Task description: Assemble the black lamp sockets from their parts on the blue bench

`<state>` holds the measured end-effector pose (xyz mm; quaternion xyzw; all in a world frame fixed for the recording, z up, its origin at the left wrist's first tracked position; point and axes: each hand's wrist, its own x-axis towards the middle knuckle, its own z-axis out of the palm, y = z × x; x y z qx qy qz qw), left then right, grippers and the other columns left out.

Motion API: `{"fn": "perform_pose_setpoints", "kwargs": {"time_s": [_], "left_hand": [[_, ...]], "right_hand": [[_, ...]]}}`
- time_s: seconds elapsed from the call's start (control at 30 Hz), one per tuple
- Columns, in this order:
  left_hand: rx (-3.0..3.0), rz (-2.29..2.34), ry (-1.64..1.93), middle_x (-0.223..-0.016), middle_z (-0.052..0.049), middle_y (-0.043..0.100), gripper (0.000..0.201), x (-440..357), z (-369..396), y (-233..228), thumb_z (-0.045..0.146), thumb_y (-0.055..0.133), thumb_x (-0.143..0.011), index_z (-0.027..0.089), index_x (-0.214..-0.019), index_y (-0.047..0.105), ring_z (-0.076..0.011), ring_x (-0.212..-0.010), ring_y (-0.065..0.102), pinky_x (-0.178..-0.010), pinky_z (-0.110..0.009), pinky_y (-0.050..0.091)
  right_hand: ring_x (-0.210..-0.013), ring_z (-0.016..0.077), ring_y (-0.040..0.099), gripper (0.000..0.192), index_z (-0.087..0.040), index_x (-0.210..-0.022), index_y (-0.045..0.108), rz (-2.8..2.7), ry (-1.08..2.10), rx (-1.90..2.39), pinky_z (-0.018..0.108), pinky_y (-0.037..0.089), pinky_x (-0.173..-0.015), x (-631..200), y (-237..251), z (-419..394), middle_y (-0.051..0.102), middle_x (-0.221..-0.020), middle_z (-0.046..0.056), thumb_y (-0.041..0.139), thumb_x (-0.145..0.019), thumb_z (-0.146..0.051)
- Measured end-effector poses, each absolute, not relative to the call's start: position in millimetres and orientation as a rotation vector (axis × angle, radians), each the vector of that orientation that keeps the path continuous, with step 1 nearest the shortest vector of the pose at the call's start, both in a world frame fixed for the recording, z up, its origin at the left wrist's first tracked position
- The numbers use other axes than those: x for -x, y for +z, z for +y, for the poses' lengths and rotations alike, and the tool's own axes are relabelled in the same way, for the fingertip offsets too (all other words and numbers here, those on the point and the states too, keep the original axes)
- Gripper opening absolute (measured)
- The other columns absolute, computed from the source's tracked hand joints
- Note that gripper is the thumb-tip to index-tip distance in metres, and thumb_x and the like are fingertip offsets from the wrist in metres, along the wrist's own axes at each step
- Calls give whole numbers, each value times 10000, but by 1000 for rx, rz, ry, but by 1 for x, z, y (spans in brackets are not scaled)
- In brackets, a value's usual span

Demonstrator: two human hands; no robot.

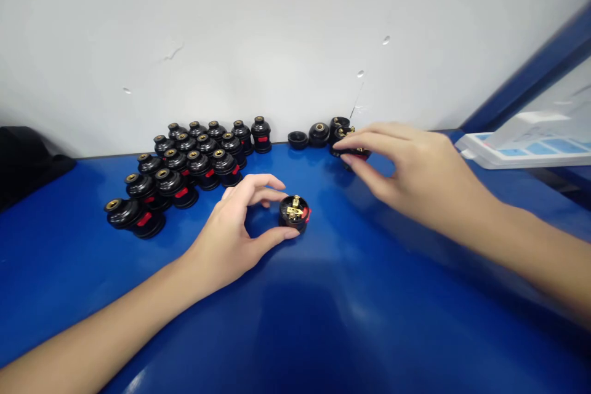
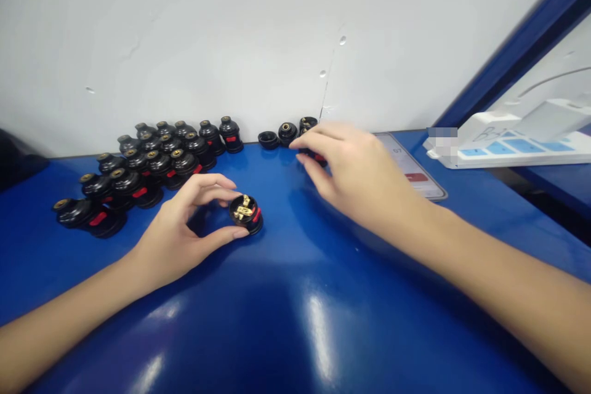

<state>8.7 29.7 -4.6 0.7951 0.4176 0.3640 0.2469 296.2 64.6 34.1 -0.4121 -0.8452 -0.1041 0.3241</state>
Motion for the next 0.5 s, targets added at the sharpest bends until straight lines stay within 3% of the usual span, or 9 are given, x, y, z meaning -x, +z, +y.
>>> {"fn": "perform_pose_setpoints", "kwargs": {"time_s": [0.1,0.23,0.37,0.5], "left_hand": [[-2189,1104,927,-1282,-59,787,439,-8,30,-4,344,866,-917,290,-1252,586,-289,-1217,736,-1042,-459,509],[-2180,1107,905,-1244,-39,809,491,-6,30,-5,347,873,-913,300,-1294,568,-293,-1237,724,-1090,-481,463],[-2157,1120,862,-1200,-13,822,525,-5,30,-5,342,877,-909,310,-1321,554,-278,-1217,727,-1123,-486,430],[-2153,1106,849,-1220,-13,816,521,-5,29,-6,350,866,-917,311,-1331,553,-268,-1209,731,-1123,-469,441]], "right_hand": [[-1082,365,773,262,-275,-1200,820,-2207,-321,1083,551,629,-942,-295,40,84,813,-1183,104,603,-1062,-226],[-1145,415,744,285,-191,-1214,828,-2274,-359,1135,581,610,-940,-285,45,114,809,-1220,167,592,-1066,-256],[-1215,416,724,319,-150,-1256,811,-2370,-391,1301,532,606,-928,-272,49,132,792,-1280,181,581,-1053,-238],[-1109,378,755,296,-160,-1206,819,-2408,-390,1356,464,590,-852,-270,47,141,805,-1200,171,585,-1039,-233]]}}
